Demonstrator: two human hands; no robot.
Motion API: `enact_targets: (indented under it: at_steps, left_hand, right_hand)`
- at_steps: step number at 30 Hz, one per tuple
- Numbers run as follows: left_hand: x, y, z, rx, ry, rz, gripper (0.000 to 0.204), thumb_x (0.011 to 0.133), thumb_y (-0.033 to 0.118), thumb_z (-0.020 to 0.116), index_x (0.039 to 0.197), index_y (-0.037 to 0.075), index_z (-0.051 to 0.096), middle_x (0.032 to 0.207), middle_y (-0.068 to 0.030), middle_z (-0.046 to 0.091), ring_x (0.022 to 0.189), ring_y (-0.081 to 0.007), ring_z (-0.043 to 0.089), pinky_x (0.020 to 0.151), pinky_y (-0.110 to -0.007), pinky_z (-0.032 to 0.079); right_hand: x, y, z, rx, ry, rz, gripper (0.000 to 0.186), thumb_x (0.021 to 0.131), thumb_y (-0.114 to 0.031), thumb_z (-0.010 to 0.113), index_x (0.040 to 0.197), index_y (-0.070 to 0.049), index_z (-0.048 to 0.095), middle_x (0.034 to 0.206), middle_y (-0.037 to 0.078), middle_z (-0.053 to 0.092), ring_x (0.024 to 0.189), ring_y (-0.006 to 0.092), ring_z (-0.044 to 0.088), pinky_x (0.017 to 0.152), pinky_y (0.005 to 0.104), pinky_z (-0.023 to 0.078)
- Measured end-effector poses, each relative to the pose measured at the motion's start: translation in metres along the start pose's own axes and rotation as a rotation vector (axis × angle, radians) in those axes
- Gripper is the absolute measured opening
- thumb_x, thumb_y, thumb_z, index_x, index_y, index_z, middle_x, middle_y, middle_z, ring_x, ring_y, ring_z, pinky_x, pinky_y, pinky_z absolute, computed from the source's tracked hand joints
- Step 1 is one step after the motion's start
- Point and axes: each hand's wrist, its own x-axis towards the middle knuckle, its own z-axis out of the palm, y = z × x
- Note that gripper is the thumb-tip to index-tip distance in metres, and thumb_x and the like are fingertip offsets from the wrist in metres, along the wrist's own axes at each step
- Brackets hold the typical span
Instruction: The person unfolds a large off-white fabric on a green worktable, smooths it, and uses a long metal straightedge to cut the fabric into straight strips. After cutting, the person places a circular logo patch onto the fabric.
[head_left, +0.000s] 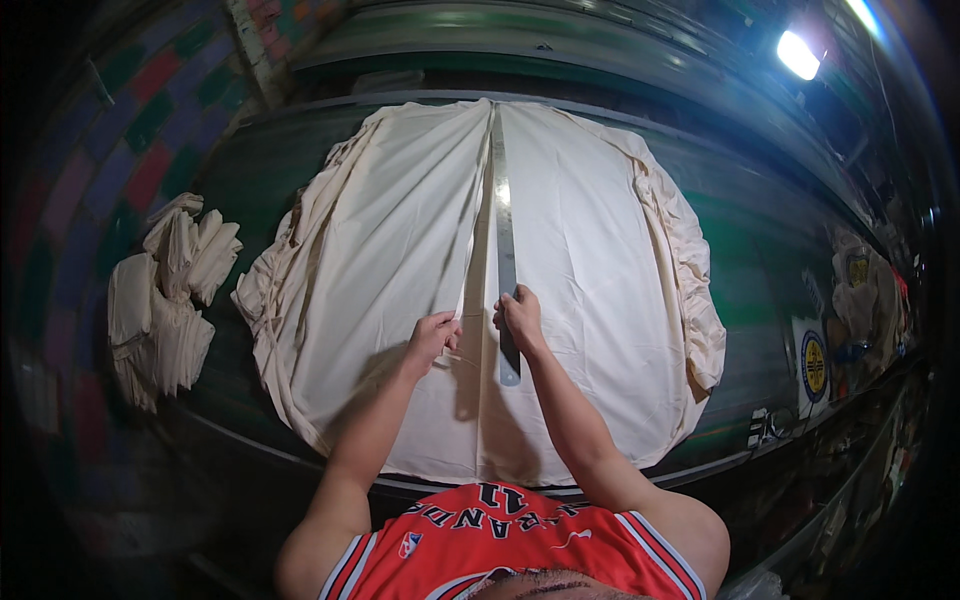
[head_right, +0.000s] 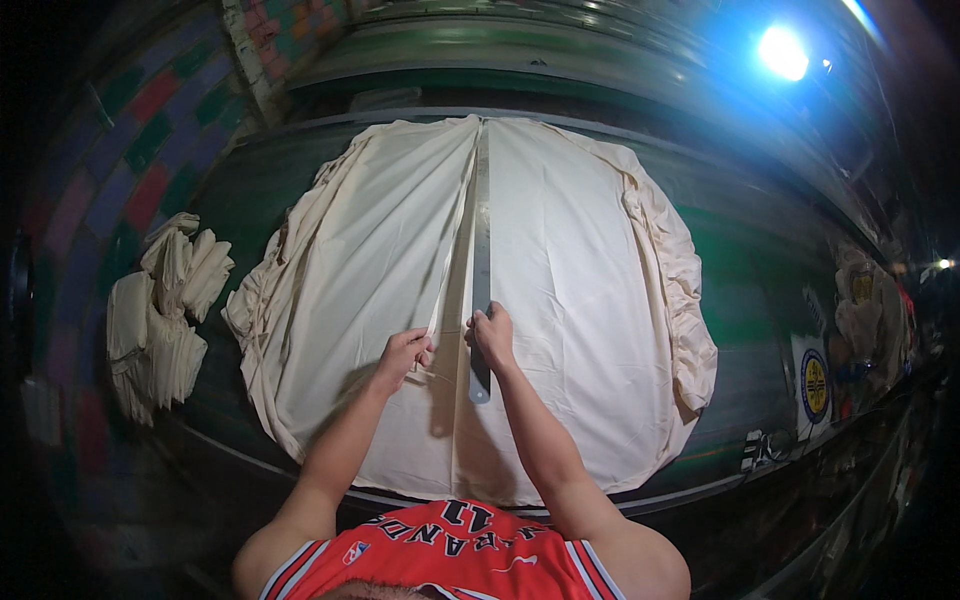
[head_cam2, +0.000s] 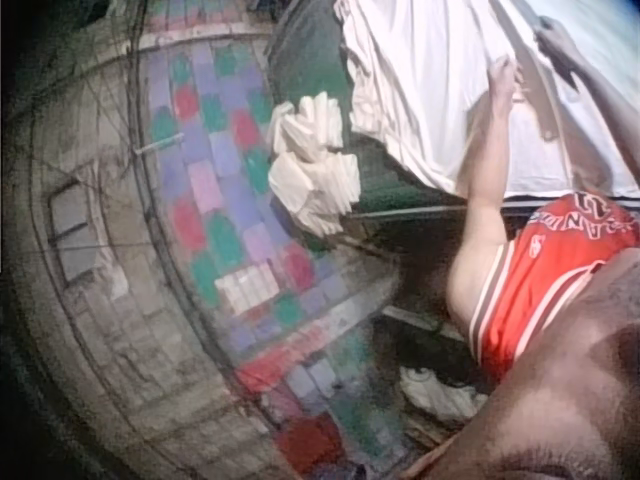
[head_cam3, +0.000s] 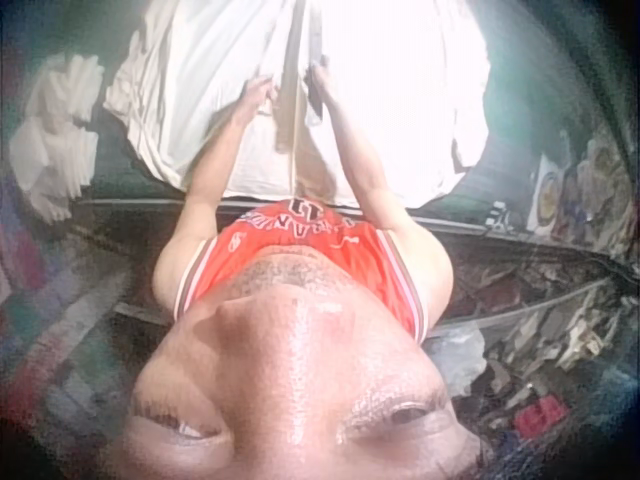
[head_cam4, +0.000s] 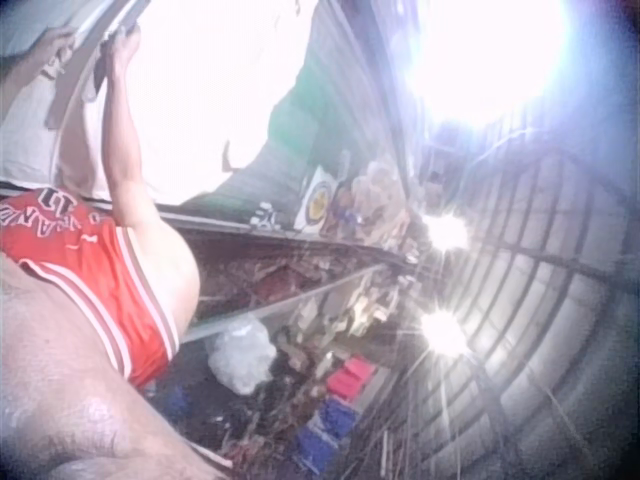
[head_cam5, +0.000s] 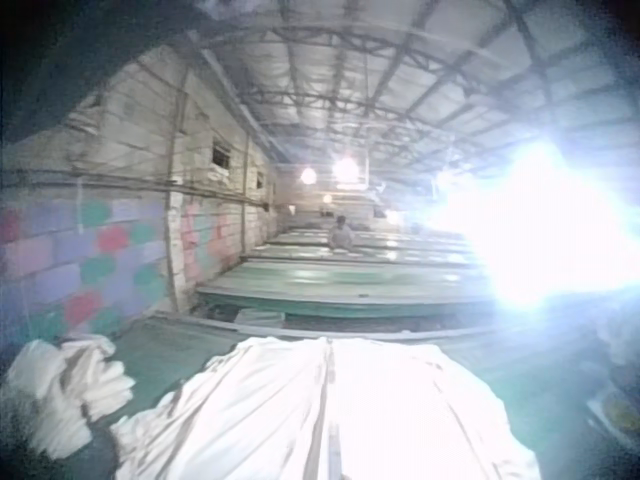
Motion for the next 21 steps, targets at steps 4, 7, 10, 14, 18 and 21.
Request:
enact_targets:
  at_steps: [4,7,10,14,18,21]
  left_hand:
    - [-0.011,-0.036,-0.006,0.17,0.148,-0.007,0.032,0.095,0.01,0.059,0.123,-0.004,0.063,0.089,-0.0029,0.066,0.067,-0.0103,0.059,0.06,-0.026,0.047]
    - [-0.022,-0.057,-0.015,0.36,0.138,0.031,0.032,0.093,0.01,0.06,0.122,-0.002,0.064,0.092,-0.0042,0.067,0.073,-0.0124,0.06,0.065,-0.028,0.048]
    - [-0.029,-0.071,-0.017,0.452,0.169,0.136,0.031,0.089,0.011,0.064,0.118,-0.001,0.067,0.092,-0.007,0.066,0.081,-0.0159,0.062,0.074,-0.029,0.049]
    - [-0.029,-0.082,-0.015,0.728,0.281,0.302,0.03,0.081,0.01,0.067,0.11,0.0,0.07,0.089,-0.013,0.066,0.083,-0.0207,0.064,0.078,-0.033,0.05]
    - [-0.038,-0.088,-0.007,0.621,0.318,0.331,0.03,0.082,0.012,0.066,0.109,-0.001,0.07,0.096,-0.017,0.067,0.092,-0.0283,0.066,0.085,-0.039,0.052]
    - [-0.053,-0.09,-0.003,0.644,0.319,0.327,0.031,0.082,0.012,0.065,0.11,-0.002,0.069,0.099,-0.0168,0.068,0.093,-0.0279,0.067,0.085,-0.037,0.052]
  right_hand:
    - [-0.043,0.003,-0.009,-0.102,0.015,-0.093,0.015,0.098,-0.006,0.048,0.107,0.006,0.052,0.074,0.01,0.061,0.05,0.0174,0.061,0.045,0.0327,0.05]
    - [-0.083,0.008,-0.01,-0.138,0.04,-0.097,0.015,0.1,-0.006,0.048,0.11,0.006,0.051,0.073,0.009,0.06,0.049,0.0163,0.06,0.043,0.0315,0.05]
    - [-0.118,0.009,-0.014,-0.104,0.017,-0.063,0.015,0.102,-0.007,0.047,0.112,0.003,0.051,0.076,0.008,0.058,0.052,0.0137,0.058,0.045,0.0297,0.049]
    - [-0.142,0.001,-0.018,-0.078,-0.016,-0.066,0.015,0.102,-0.007,0.046,0.113,0.003,0.051,0.078,0.007,0.057,0.053,0.0135,0.058,0.046,0.0296,0.05]
    - [-0.146,-0.003,-0.02,-0.057,-0.075,-0.087,0.015,0.102,-0.007,0.047,0.112,0.003,0.052,0.077,0.007,0.057,0.053,0.0139,0.058,0.047,0.03,0.05]
    - [-0.13,-0.002,-0.022,-0.051,-0.141,-0.089,0.014,0.101,-0.007,0.048,0.109,0.004,0.052,0.077,0.007,0.058,0.054,0.015,0.059,0.048,0.0311,0.051]
